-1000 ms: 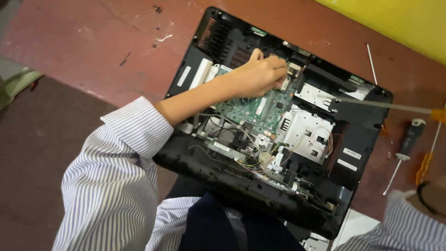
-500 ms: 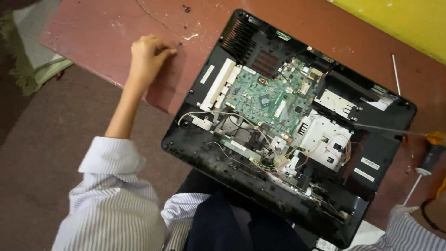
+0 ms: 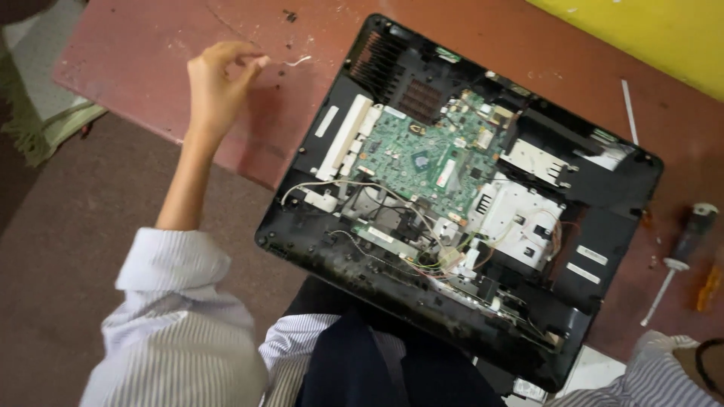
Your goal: The person uses a screwdriver to remove screws from the internal components of an open electronic device. They then disconnect a ribbon cable from the circuit board and place the removed parts on the table.
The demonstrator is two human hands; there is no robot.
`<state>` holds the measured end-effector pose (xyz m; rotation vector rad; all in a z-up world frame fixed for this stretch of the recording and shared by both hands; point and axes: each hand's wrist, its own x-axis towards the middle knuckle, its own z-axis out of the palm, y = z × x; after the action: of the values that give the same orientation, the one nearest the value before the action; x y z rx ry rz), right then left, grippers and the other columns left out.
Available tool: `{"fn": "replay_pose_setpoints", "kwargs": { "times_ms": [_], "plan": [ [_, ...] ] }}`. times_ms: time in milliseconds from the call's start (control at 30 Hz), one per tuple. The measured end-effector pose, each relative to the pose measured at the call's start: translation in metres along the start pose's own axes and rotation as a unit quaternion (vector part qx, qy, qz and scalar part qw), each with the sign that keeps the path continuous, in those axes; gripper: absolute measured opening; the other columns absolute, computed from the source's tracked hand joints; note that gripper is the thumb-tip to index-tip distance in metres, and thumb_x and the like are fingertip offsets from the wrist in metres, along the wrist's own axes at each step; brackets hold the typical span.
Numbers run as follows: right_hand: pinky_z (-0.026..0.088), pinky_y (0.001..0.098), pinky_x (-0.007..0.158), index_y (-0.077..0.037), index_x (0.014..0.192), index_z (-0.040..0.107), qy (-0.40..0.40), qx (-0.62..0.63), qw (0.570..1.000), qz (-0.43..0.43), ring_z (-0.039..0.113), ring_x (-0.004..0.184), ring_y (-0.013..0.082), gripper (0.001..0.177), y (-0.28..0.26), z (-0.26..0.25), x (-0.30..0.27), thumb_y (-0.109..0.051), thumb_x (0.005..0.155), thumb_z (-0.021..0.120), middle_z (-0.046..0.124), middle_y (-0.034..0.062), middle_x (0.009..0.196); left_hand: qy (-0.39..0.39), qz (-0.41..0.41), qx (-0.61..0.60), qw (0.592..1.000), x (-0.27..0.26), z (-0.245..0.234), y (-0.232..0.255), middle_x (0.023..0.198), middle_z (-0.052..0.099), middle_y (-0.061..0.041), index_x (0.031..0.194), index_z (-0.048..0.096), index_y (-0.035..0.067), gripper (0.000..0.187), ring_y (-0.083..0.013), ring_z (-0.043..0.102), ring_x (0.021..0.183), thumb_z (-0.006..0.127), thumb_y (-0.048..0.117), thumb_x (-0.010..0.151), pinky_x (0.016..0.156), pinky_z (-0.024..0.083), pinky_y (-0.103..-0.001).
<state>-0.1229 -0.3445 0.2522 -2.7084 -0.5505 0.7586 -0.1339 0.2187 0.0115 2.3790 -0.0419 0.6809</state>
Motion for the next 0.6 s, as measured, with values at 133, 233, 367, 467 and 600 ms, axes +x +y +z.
{"fn": "replay_pose_setpoints", "kwargs": {
  "times_ms": [133,233,367,467,600],
  "plan": [
    [0.048,0.0306,0.056,-0.03,0.135,0.074,0.06,-0.038,0.997,0.038,0.065,0.05,0.0164,0.039,-0.004,0.026,0.008,-0.032,0.103,0.053,0.076,0.0043,0.055,-0.065,0.142,-0.022,0.988,0.041,0.012,0.087,0.11,0.079,-0.008,0.113,0.079,0.008,0.013,-0.0253,0.071,0.1,0.072,0.004,0.104,0.087,0.05,-0.038],
    [0.052,0.0465,0.065,-0.034,0.156,0.048,-0.044,-0.195,0.979,0.044,0.071,0.065,0.0326,0.054,-0.004,0.072,0.072,-0.024,0.102,0.048,0.076,0.0198,0.077,-0.227,0.207,-0.036,0.951,0.06,0.065,0.16,0.1,0.077,-0.01,0.101,0.077,0.008,0.012,-0.0312,0.069,0.091,0.067,0.014,0.1,0.073,0.049,-0.045],
    [0.048,0.0581,0.059,-0.02,0.163,0.032,-0.028,-0.213,0.977,0.01,0.066,0.069,0.0512,0.075,0.018,0.12,0.11,-0.011,0.09,0.045,0.069,0.027,0.077,-0.279,0.168,0.08,0.942,0.046,0.196,0.174,0.093,0.074,-0.01,0.086,0.067,0.013,0.026,-0.042,0.071,0.085,0.049,0.027,0.099,0.056,0.052,-0.06],
    [0.042,0.0499,0.049,-0.017,0.166,0.028,-0.008,-0.188,0.982,0.003,0.055,0.055,0.0404,0.07,0.017,0.119,0.099,-0.017,0.097,0.043,0.058,0.0178,0.061,-0.238,0.14,0.128,0.953,0.042,0.259,0.166,0.084,0.07,-0.015,0.079,0.067,0.005,0.034,-0.0459,0.07,0.071,0.053,0.028,0.1,0.052,0.054,-0.057],
    [0.043,0.0508,0.052,-0.015,0.161,0.037,0.03,-0.127,0.991,0.002,0.056,0.052,0.0402,0.06,0.013,0.098,0.058,-0.022,0.103,0.047,0.059,0.0189,0.058,-0.33,0.023,0.147,0.932,0.046,0.274,0.171,0.087,0.067,-0.018,0.084,0.066,0.002,0.055,-0.0452,0.069,0.076,0.059,0.053,0.104,0.061,0.053,-0.053]
  ]
}}
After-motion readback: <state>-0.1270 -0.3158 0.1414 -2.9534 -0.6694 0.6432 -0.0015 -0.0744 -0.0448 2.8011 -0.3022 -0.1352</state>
